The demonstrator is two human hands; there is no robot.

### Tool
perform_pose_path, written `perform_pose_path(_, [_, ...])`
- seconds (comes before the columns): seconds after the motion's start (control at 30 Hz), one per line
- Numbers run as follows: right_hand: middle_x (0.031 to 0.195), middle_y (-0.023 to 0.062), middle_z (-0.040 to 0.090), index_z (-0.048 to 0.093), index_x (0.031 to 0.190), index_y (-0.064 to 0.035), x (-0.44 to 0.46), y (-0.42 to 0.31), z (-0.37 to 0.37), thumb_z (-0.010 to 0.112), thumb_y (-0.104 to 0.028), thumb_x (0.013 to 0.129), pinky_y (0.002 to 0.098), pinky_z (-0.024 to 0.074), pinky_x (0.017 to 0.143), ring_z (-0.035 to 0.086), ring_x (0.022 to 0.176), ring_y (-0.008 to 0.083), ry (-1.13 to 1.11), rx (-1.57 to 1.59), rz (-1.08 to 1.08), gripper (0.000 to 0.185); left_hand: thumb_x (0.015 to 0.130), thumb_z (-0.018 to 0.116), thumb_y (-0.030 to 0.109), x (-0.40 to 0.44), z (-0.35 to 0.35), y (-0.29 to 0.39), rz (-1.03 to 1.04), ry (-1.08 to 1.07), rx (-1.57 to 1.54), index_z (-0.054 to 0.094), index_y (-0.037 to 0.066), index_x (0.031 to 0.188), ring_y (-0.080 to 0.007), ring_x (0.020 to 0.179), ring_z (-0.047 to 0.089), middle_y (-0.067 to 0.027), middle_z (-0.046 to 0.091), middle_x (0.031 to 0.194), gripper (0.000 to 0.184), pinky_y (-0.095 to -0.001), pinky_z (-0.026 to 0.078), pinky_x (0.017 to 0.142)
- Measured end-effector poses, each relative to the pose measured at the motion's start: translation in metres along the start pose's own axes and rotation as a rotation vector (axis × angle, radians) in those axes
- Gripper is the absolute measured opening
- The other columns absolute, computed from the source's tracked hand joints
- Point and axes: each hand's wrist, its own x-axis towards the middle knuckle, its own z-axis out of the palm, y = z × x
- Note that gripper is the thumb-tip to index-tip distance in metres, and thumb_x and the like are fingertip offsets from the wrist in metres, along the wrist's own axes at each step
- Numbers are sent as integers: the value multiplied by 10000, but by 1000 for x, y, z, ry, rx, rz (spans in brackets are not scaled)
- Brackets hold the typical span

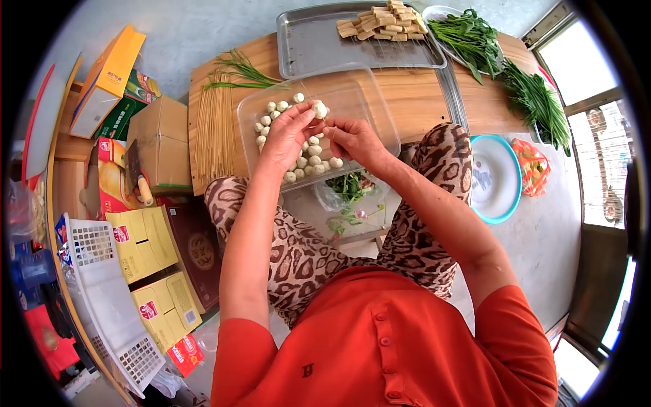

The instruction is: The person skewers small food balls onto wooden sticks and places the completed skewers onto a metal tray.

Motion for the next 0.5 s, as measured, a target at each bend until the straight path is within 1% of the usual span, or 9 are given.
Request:
perform_pose_path(0.17, [574,-19,533,630,950,-22,2,0,0,529,-161,925,198,353,456,458,487,40,-10,-33,-7,174,880,597,136,3,-2,0,43,0,79,551,-11,1141,-175,886,613,-96,620,1038,303,-288,504,810])
perform_pose_path(0.23, [574,-16,538,631,946,-27,1,1,-1,530,-161,925,198,354,457,454,488,37,-18,-50,-5,169,884,589,136,2,-3,4,86,61,32,550,-12,1142,-195,900,617,-113,620,1040,300,-301,502,818])
perform_pose_path(0.33, [568,-14,540,632,947,-40,0,6,-3,533,-159,921,204,359,463,450,496,34,-76,-107,-6,157,887,582,132,3,-7,10,141,55,0,553,-13,1133,-208,906,620,-126,619,1040,287,-313,501,823])
perform_pose_path(0.4, [601,-13,547,612,992,-23,-2,8,-1,512,-168,936,179,313,433,395,475,21,-85,-143,-15,185,890,578,132,3,-8,8,127,54,-2,552,-14,1131,-210,905,620,-128,619,1041,283,-318,500,827])
perform_pose_path(0.5, [598,-18,541,620,970,-28,-6,8,-1,509,-164,935,184,323,455,407,493,27,-44,-214,-28,180,892,576,138,4,-8,5,87,28,17,554,-8,1133,-199,909,616,-113,619,1035,282,-316,499,826])
